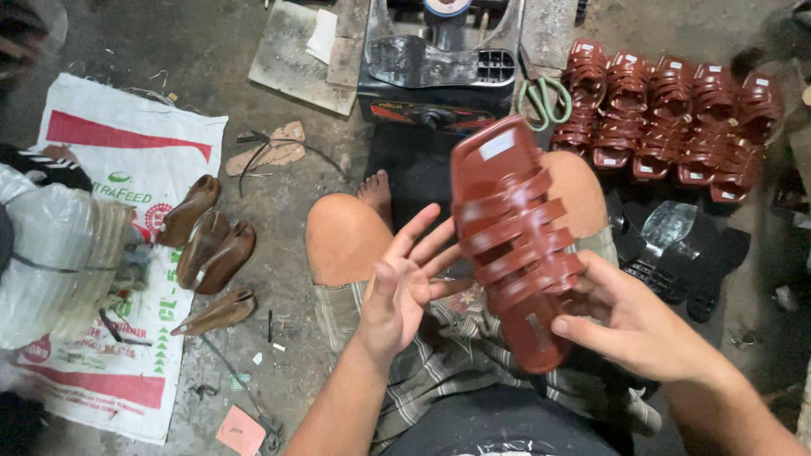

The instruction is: The person assembles brown sandals by attaching black soles to the upper straps. They use a gas stove to heat the sole, then press it onto the sandal upper. The person also uses scissors to trim excess material from the sole. The finished sandals are placed in a pile nearby.

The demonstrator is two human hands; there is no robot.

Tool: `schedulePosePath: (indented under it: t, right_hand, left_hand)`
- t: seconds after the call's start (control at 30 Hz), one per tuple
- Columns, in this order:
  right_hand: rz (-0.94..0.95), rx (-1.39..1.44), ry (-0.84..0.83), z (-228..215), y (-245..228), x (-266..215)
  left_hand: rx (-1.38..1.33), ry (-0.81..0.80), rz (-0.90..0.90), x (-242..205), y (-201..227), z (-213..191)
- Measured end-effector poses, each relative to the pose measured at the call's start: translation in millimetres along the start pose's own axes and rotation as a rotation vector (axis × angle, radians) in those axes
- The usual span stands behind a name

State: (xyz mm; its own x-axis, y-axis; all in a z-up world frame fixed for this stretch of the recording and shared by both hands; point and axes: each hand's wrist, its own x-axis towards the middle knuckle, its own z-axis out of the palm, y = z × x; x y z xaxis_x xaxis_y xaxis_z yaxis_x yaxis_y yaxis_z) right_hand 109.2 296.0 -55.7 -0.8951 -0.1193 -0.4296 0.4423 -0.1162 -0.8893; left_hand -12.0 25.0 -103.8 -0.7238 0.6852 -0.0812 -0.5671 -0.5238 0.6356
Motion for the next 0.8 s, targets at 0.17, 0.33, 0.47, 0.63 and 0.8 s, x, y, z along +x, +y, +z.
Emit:
schedulePosePath:
  t: [0.17, 0.33, 0.47, 0.63, 0.8]
  right_hand:
    - [0.043, -0.372, -0.168, -14.0, -27.5, 0.6]
    - [-0.052, -0.488, 0.072, 6.6, -26.4, 10.8]
    - [-0.131, -0.642, 0.229, 27.0, -7.2, 21.0]
    - [-0.397, -0.806, 0.348, 31.5, 12.5, 25.6]
    - [-0.338, -0.990, 0.442, 37.1, -9.3, 30.9]
  left_hand:
    - [-0.147, 0.156, -0.276, 6.3, -0.6, 6.5]
    - [-0.041, 0.221, -0.216, 4.9, -17.3, 20.5]
    - [-0.028, 0.307, -0.179, 6.7, -24.7, 37.5]
    - [-0.058, 0.339, -0.176, 0.7, -23.8, 44.9]
    - [0.039, 0.307, -0.106, 4.7, -12.6, 45.1]
